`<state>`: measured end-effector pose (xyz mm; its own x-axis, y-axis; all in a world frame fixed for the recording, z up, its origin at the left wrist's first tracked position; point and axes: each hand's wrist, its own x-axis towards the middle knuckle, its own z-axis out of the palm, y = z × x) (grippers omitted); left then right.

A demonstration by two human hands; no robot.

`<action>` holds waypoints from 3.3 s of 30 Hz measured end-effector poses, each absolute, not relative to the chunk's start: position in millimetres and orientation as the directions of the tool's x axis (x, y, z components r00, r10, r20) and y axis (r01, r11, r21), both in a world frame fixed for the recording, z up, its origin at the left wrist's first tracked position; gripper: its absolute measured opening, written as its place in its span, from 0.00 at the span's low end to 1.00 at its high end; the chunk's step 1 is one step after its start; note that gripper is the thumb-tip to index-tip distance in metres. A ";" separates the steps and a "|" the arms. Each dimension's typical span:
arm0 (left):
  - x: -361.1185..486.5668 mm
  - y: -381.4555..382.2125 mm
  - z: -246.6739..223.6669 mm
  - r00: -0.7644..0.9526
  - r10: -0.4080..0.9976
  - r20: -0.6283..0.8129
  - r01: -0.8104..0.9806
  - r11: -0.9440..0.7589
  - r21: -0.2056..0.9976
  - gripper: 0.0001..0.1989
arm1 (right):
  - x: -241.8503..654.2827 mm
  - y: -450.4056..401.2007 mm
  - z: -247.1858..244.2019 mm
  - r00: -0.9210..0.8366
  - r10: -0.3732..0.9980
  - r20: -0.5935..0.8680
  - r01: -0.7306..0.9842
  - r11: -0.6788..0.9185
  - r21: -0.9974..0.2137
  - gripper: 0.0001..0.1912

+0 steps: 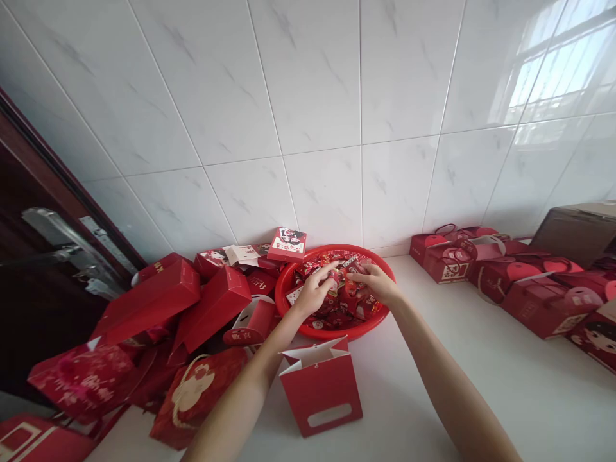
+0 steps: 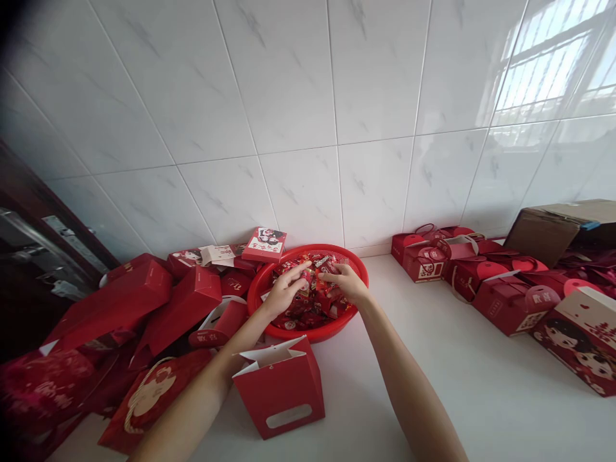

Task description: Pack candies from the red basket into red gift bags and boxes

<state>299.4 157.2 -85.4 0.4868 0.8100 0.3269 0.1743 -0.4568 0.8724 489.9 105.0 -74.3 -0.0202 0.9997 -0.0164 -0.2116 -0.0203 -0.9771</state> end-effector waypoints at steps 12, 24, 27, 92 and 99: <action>299.3 157.8 -90.8 0.510 0.819 0.262 0.120 -0.369 0.922 0.32 | 489.2 104.7 -75.3 -0.258 0.963 -0.070 -0.106 -0.101 -0.989 0.19; 297.1 158.7 -88.9 0.505 0.812 0.293 0.096 -0.390 0.916 0.26 | 489.4 107.1 -74.2 -0.204 0.976 -0.080 -0.150 -0.112 -0.982 0.16; 298.8 157.0 -87.9 0.505 0.810 0.298 0.083 -0.390 0.917 0.26 | 489.8 106.5 -73.7 -0.184 0.980 -0.069 -0.160 -0.099 -0.982 0.17; 279.0 178.5 -87.8 0.579 0.810 0.096 0.764 -0.580 0.283 0.25 | 486.2 109.1 -60.4 0.111 0.975 -0.192 -0.526 -0.106 -0.844 0.08; 278.3 174.7 -77.9 0.432 0.862 0.267 0.797 -0.503 0.334 0.16 | 485.3 106.9 -60.0 0.136 0.976 -0.173 -0.496 -0.084 -0.864 0.09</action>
<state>278.3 174.7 -77.9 0.4317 0.8616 0.2670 0.7973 -0.5029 0.3337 485.3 106.9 -60.0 0.1362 0.9755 -0.1727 -0.4960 -0.0838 -0.8642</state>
